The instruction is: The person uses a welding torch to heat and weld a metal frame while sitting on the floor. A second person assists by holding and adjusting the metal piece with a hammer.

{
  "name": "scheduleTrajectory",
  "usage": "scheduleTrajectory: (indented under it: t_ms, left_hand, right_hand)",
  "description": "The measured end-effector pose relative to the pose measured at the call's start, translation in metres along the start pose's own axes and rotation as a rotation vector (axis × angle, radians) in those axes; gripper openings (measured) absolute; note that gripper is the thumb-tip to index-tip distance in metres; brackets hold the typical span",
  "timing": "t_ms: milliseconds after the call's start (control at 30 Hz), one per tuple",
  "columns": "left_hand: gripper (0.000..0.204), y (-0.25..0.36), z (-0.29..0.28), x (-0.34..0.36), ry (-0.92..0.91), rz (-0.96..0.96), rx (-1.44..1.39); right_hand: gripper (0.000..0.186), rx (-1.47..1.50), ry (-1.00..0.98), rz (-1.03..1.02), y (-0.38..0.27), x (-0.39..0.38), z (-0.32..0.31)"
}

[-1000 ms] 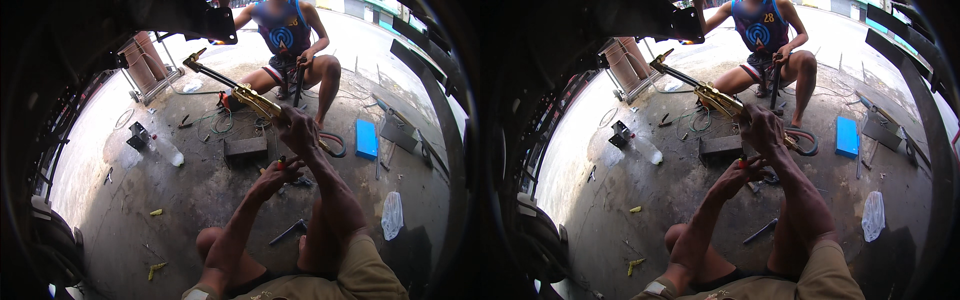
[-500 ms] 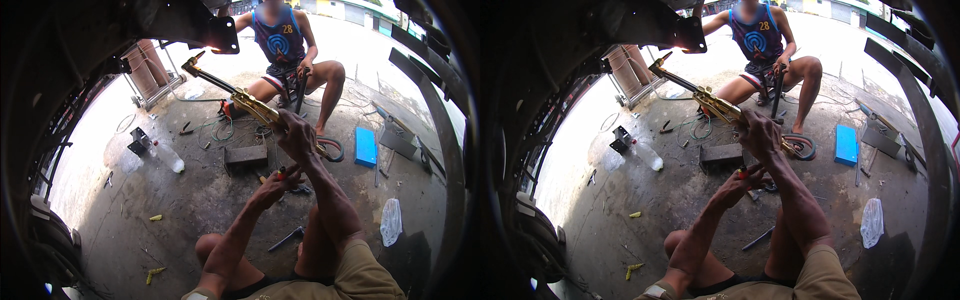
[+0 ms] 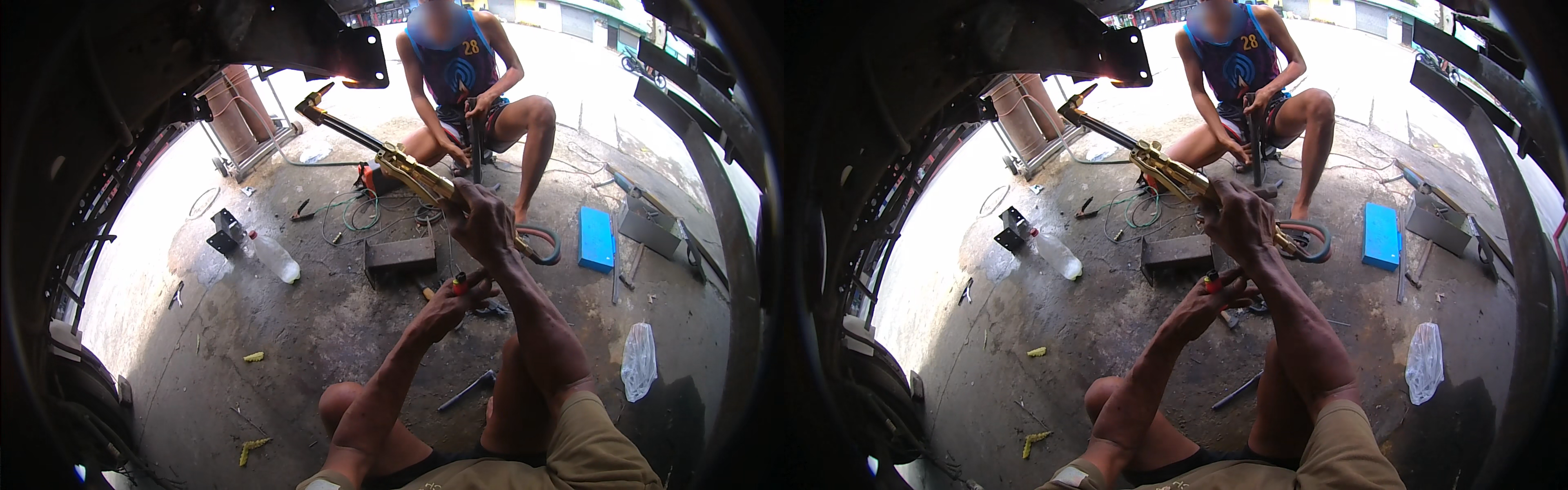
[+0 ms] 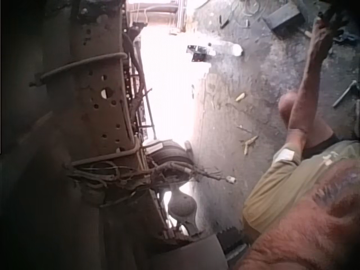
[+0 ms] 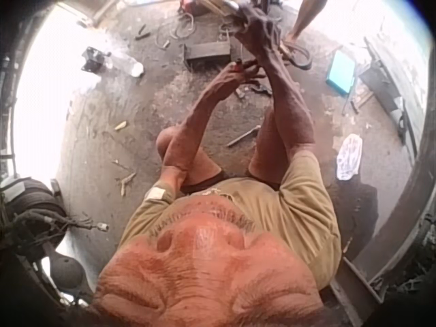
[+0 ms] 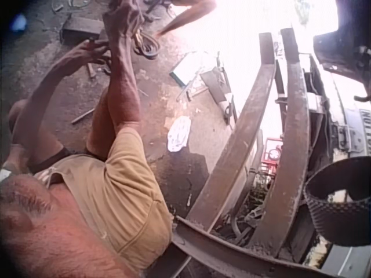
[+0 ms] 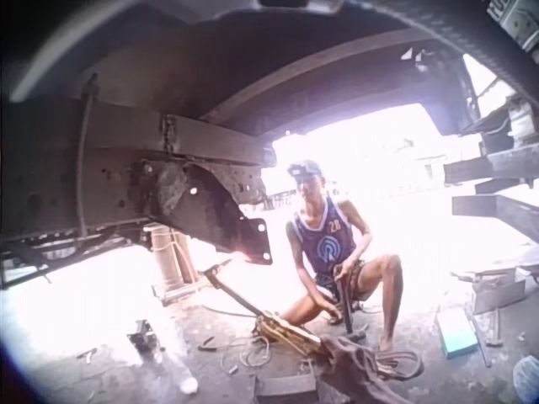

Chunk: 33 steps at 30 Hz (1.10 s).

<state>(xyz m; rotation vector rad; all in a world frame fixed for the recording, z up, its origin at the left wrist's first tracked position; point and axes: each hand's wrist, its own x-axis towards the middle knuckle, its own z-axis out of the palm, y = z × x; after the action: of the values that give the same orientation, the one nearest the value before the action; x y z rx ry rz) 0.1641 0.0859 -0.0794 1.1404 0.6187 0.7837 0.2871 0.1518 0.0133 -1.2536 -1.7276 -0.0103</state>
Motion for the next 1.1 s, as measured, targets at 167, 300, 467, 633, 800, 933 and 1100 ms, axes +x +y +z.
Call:
scheduleTrajectory:
  t_ms: [167,300,467,633,800,933,1100]
  left_hand:
    - [0.066,-0.001,0.0,0.0,-0.015,0.01,-0.013]
    - [0.067,0.003,0.003,-0.001,-0.022,0.007,0.012]
    - [0.068,0.009,0.006,-0.004,-0.029,0.005,0.029]
    - [0.066,0.006,0.003,-0.005,-0.04,0.038,0.034]
    - [0.064,0.011,0.008,-0.006,-0.048,0.051,0.095]
    - [0.064,0.015,0.012,-0.008,-0.021,0.044,0.114]
    - [0.067,0.011,0.008,-0.006,-0.015,0.046,0.142]
  right_hand:
    - [0.034,0.007,0.072,-0.037,0.005,-0.001,0.004]
    - [0.034,-0.022,0.014,0.007,0.005,-0.002,0.002]
    - [0.033,0.0,0.009,0.014,0.0,-0.003,-0.003]
    - [0.029,0.045,-0.002,0.032,-0.002,-0.004,-0.003]
    - [0.032,0.032,-0.01,0.035,0.001,-0.004,-0.005]
    - [0.033,0.044,-0.015,0.029,-0.001,-0.005,-0.007]
    - [0.033,0.052,-0.033,0.026,-0.002,-0.005,-0.006]
